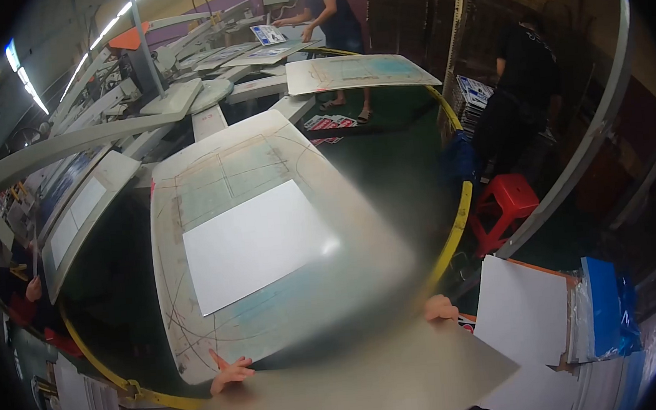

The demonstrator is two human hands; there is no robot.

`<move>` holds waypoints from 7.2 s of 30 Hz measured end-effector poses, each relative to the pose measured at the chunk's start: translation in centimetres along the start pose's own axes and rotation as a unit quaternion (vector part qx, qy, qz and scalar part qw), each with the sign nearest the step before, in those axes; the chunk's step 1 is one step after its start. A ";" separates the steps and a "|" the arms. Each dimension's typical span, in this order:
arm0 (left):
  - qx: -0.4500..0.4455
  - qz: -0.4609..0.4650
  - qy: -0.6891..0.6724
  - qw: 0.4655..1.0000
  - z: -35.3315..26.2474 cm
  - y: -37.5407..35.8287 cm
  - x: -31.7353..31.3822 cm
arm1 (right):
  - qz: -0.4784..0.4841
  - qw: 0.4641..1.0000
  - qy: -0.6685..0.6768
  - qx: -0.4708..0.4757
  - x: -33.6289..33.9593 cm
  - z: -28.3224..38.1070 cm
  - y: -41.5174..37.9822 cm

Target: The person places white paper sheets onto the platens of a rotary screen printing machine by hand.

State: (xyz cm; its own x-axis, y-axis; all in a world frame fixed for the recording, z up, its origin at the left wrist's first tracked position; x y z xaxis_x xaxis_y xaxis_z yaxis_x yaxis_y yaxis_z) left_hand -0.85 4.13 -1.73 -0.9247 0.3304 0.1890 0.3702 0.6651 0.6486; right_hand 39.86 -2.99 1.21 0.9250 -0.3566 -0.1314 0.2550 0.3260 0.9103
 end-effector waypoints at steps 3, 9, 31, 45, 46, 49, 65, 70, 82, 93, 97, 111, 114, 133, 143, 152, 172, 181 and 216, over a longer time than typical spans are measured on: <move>0.035 -0.125 -0.027 0.991 -2.1 1.1 -1.5 | -0.052 0.998 -0.035 -0.015 -1.1 0.3 -0.2; -0.027 0.218 -0.063 0.974 2.4 -0.9 4.3 | 0.054 0.997 0.055 0.032 0.2 -1.0 0.4; -0.005 0.019 -0.003 1.000 -0.4 -0.1 1.2 | 0.005 0.999 -0.036 0.006 -0.2 -1.1 -0.5; 0.077 -0.160 0.123 0.976 0.5 -0.9 -1.0 | -0.062 0.996 -0.057 -0.042 -1.1 -0.9 -0.8; 0.086 -0.185 0.159 0.966 1.7 -1.6 -1.2 | -0.065 0.996 -0.054 -0.041 -1.1 -1.0 -0.8; 0.128 -0.251 0.229 0.932 2.7 -2.2 -1.6 | -0.076 0.994 -0.057 -0.047 -1.2 -1.0 -0.9; -0.003 -0.094 0.282 0.955 0.9 0.1 -1.1 | -0.178 0.971 -0.108 -0.116 -1.8 -2.1 -3.1; 0.127 -0.063 0.049 0.989 1.3 -2.5 0.9 | -0.160 0.968 -0.145 -0.128 -2.2 -1.9 -2.5; 0.147 -0.180 0.097 0.968 0.9 -1.9 -0.4 | -0.180 0.971 -0.111 -0.116 -2.2 -2.5 -3.0; 0.041 -0.265 0.033 0.963 -0.7 0.4 -2.0 | -0.182 0.971 -0.088 -0.129 -3.4 -1.6 -1.9; 0.103 -0.296 -0.145 0.938 3.6 -4.0 -1.1 | -0.177 0.971 -0.101 -0.124 -3.2 -1.6 -1.8; 0.020 -0.147 0.021 0.989 -0.5 -0.3 -1.2 | -0.158 0.977 -0.076 -0.123 -1.7 -2.4 -3.1; 0.053 -0.260 0.096 0.959 1.2 -2.4 -2.4 | -0.135 0.979 -0.109 -0.111 -2.2 -2.0 -2.3; 0.228 -0.412 -0.025 0.882 -1.1 -0.5 -2.6 | -0.192 0.933 -0.198 -0.232 -6.1 -0.7 1.0; 0.334 -0.256 0.122 0.899 -1.0 3.6 -2.2 | -0.079 0.879 -0.339 -0.326 -5.6 -3.6 2.8; 0.246 0.061 0.440 0.861 3.5 10.0 6.2 | 0.146 0.850 -0.361 -0.355 -8.3 -10.3 6.4; 0.247 0.103 0.559 0.785 14.7 12.9 12.9 | 0.222 0.802 -0.451 -0.323 -16.4 -18.2 7.2; 0.238 0.088 0.572 0.780 14.7 12.7 12.6 | 0.235 0.800 -0.444 -0.328 -16.2 -18.9 6.9; 0.148 -0.011 0.836 0.528 8.8 15.1 4.5 | 0.377 0.829 -0.315 -0.267 -13.4 -12.9 5.3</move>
State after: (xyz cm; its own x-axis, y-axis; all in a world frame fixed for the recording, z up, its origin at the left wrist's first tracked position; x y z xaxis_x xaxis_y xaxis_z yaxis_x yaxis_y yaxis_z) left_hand 1.35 21.59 2.46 0.3764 -0.5690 0.7311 0.1269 0.8134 0.5677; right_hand 32.46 14.77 2.77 0.5901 -0.2065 0.7805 -0.0850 0.9455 0.3144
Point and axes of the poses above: each hand's wrist, its own y-axis towards the middle knuckle, its own x-axis out of the back of the hand, z = x × y, the point moved 2 cm from there along y, towards the middle knuckle, and after that the axes turned 8 degrees about y, right-handed, at the moved point
